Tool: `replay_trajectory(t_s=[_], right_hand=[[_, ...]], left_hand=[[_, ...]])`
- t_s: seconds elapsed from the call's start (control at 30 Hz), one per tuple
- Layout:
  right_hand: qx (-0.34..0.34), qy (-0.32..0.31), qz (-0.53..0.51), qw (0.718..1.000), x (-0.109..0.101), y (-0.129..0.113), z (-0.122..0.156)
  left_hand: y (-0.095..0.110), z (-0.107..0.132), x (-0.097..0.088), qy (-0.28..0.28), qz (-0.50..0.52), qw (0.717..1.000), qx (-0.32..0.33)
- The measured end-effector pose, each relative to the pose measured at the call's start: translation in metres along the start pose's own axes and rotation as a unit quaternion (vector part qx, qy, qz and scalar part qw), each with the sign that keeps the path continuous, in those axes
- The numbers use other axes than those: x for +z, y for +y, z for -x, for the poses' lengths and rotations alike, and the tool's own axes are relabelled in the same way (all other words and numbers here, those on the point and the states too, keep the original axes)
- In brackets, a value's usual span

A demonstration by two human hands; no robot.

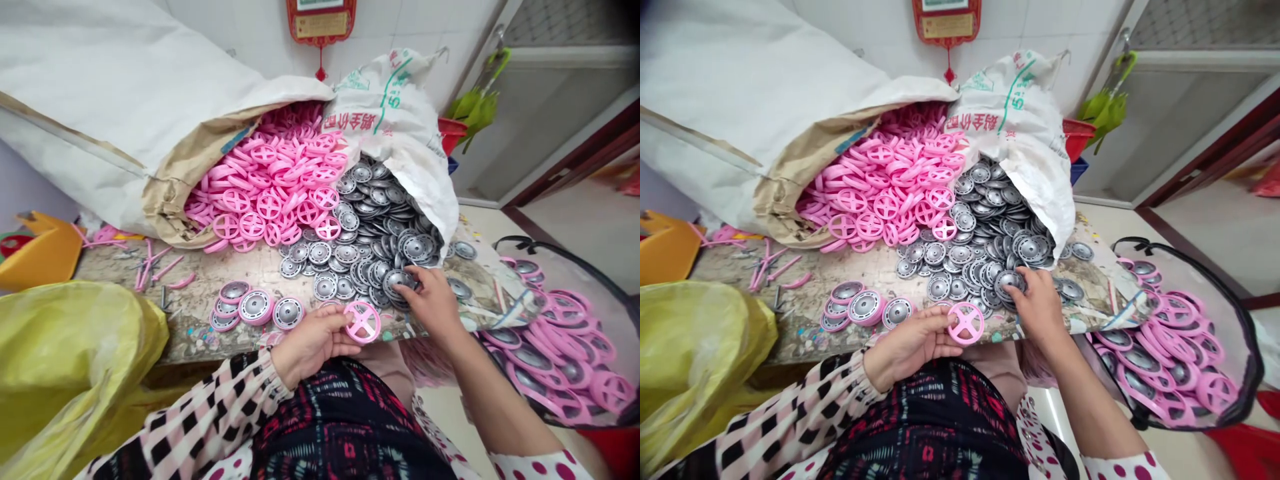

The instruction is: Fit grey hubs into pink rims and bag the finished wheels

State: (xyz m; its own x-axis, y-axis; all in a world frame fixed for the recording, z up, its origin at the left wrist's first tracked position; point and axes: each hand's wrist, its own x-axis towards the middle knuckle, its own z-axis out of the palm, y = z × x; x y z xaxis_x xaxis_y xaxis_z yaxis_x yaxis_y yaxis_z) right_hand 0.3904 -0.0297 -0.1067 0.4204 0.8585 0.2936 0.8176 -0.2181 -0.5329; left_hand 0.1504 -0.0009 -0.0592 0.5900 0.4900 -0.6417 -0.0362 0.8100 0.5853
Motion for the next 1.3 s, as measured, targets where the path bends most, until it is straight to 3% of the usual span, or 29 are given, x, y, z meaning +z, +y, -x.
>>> replay_trajectory(t_s=[0.13,0.27,0.37,0.47,0.6,0.67,0.73,0.87,1.1,1.2,1.3], right_hand=[[0.082,0.032,-0.194,0.977,-0.001,0.005,-0.006],[0.169,0.029,-0.409,0.896,-0.01,-0.008,0.001],[0.184,-0.01,-0.478,0.859,-0.013,-0.033,0.021],[0.152,-0.09,-0.454,0.873,-0.007,-0.06,0.048],[0.04,-0.084,-0.329,0.94,0.005,-0.077,0.073],[0.01,-0.081,-0.293,0.953,0.009,-0.078,0.078],[0.025,-0.114,-0.301,0.946,0.008,-0.076,0.079],[0.076,-0.23,-0.368,0.898,0.002,-0.075,0.082],[0.125,-0.216,-0.422,0.872,0.004,-0.079,0.099],[0.154,-0.253,-0.44,0.848,0.009,-0.075,0.092],[0.183,-0.223,-0.44,0.85,0.016,-0.07,0.077]], left_hand=[[-0.012,-0.003,0.002,-0.015,0.025,0.999,-0.015],[-0.012,-0.002,0.001,-0.012,0.054,0.998,0.006],[-0.012,-0.001,0.0,-0.017,0.068,0.997,0.025],[-0.014,0.0,0.0,-0.023,0.076,0.995,0.052],[-0.019,0.003,0.001,-0.012,0.06,0.994,0.085],[-0.021,0.004,0.001,-0.012,0.051,0.994,0.092],[-0.023,0.005,0.0,-0.013,0.04,0.994,0.101],[-0.03,0.007,-0.003,-0.002,0.002,0.995,0.1],[-0.038,0.006,-0.006,0.012,-0.032,0.997,0.073],[-0.038,0.007,-0.007,0.031,-0.034,0.997,0.059],[-0.04,0.008,-0.008,0.052,-0.032,0.998,0.027]])
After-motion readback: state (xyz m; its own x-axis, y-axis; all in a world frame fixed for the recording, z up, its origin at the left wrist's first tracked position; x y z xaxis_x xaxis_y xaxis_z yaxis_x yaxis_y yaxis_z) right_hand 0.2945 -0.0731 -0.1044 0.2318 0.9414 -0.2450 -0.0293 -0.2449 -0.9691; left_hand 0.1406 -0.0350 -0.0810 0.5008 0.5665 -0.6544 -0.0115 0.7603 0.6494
